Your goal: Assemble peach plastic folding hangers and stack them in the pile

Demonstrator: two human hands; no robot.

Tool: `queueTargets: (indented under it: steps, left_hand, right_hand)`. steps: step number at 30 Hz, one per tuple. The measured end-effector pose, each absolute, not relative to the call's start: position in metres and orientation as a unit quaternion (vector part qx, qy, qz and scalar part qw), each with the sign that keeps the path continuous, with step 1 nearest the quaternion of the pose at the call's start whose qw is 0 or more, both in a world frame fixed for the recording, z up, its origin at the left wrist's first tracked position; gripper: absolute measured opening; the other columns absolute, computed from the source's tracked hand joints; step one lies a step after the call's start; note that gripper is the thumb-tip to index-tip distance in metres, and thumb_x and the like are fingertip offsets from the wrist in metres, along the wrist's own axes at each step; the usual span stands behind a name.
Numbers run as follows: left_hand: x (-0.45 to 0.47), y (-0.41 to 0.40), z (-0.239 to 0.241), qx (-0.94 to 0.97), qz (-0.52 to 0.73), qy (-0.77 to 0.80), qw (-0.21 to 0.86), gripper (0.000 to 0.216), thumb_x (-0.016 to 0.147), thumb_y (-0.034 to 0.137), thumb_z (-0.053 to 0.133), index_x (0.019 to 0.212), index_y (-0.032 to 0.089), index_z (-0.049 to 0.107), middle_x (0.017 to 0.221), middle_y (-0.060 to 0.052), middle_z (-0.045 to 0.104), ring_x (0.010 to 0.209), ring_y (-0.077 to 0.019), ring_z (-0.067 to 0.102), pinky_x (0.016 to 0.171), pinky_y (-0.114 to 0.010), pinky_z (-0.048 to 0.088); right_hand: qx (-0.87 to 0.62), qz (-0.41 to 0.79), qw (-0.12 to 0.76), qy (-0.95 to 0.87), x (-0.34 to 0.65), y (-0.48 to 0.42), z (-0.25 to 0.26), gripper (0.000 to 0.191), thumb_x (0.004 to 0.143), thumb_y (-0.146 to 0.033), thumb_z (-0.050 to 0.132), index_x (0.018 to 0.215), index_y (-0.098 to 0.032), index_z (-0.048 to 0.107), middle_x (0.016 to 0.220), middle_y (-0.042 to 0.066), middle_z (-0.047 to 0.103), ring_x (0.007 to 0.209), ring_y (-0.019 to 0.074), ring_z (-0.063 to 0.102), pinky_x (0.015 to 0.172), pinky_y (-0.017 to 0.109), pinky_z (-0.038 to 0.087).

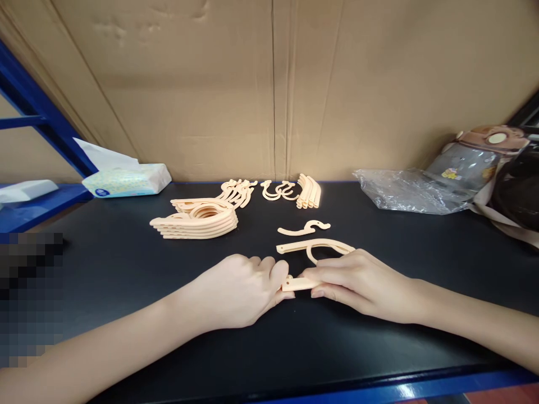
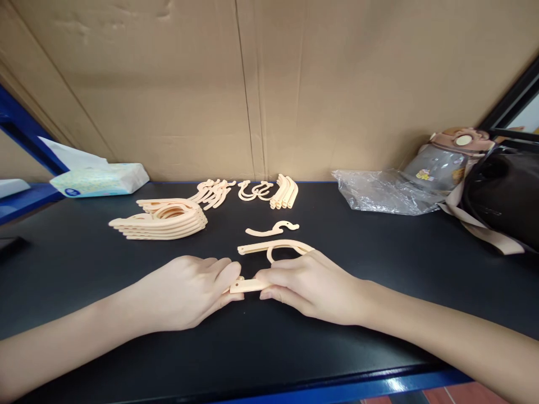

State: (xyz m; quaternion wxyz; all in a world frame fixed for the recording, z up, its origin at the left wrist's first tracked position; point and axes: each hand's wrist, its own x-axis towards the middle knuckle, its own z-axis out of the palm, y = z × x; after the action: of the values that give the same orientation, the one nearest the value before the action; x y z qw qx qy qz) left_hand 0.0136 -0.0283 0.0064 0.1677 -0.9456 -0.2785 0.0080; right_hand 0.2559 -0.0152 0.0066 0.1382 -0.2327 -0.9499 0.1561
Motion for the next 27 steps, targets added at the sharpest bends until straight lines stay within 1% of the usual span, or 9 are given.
queueTargets:
  steps: [5, 9, 12, 17, 21, 27]
  left_hand:
    - [0.013, -0.027, 0.006, -0.943, 0.016, -0.296, 0.152, 0.021, 0.098, 0.030, 0.039, 0.079, 0.020, 0.040, 0.065, -0.001, 0.058, 0.046, -0.0178, 0.057, 0.041, -0.029, 0.028]
    - [0.013, -0.024, 0.007, -0.949, -0.020, -0.310, 0.063, 0.023, 0.100, 0.033, 0.036, 0.080, 0.021, 0.037, 0.068, 0.001, 0.059, 0.051, -0.0167, 0.059, 0.043, -0.027, 0.029]
    - [0.012, -0.022, 0.007, -0.946, -0.036, -0.322, 0.008, 0.024, 0.101, 0.033, 0.035, 0.080, 0.021, 0.036, 0.068, 0.002, 0.060, 0.052, -0.0160, 0.059, 0.043, -0.027, 0.030]
    - [0.013, -0.022, 0.009, -0.945, -0.022, -0.326, 0.019, 0.024, 0.101, 0.033, 0.035, 0.080, 0.021, 0.036, 0.067, 0.002, 0.058, 0.052, -0.0160, 0.059, 0.043, -0.027, 0.030]
    - [0.014, -0.023, 0.012, -0.951, -0.005, -0.310, 0.007, 0.022, 0.100, 0.030, 0.037, 0.080, 0.022, 0.034, 0.068, 0.002, 0.058, 0.051, -0.0163, 0.058, 0.044, -0.026, 0.029]
    - [0.014, -0.023, 0.012, -0.955, -0.006, -0.297, -0.007, 0.021, 0.100, 0.028, 0.036, 0.080, 0.022, 0.032, 0.070, 0.001, 0.058, 0.050, -0.0164, 0.055, 0.043, -0.027, 0.028]
  right_hand:
    - [-0.230, 0.157, 0.150, -0.949, 0.255, -0.013, 0.006, 0.027, 0.100, -0.029, 0.042, 0.113, -0.021, 0.065, 0.077, 0.000, 0.060, 0.066, 0.0105, 0.053, 0.063, 0.021, 0.039]
    - [-0.233, 0.132, 0.153, -0.951, 0.257, -0.011, 0.002, 0.028, 0.100, -0.031, 0.041, 0.113, -0.021, 0.065, 0.080, 0.000, 0.063, 0.068, 0.0106, 0.056, 0.065, 0.022, 0.041]
    - [-0.242, 0.088, 0.156, -0.954, 0.258, -0.010, -0.001, 0.030, 0.101, -0.032, 0.040, 0.115, -0.021, 0.064, 0.081, 0.001, 0.065, 0.069, 0.0111, 0.060, 0.066, 0.023, 0.043]
    - [-0.245, 0.056, 0.163, -0.954, 0.259, -0.011, -0.003, 0.033, 0.101, -0.034, 0.038, 0.118, -0.021, 0.063, 0.081, 0.002, 0.067, 0.070, 0.0118, 0.063, 0.067, 0.023, 0.045]
    - [-0.240, 0.061, 0.165, -0.955, 0.258, -0.012, -0.004, 0.034, 0.102, -0.034, 0.037, 0.119, -0.021, 0.063, 0.078, 0.001, 0.065, 0.068, 0.0112, 0.062, 0.064, 0.022, 0.044]
    - [-0.219, 0.008, 0.179, -0.959, 0.257, -0.012, -0.006, 0.035, 0.102, -0.034, 0.035, 0.120, -0.020, 0.062, 0.077, 0.001, 0.064, 0.064, 0.0119, 0.060, 0.060, 0.024, 0.042]
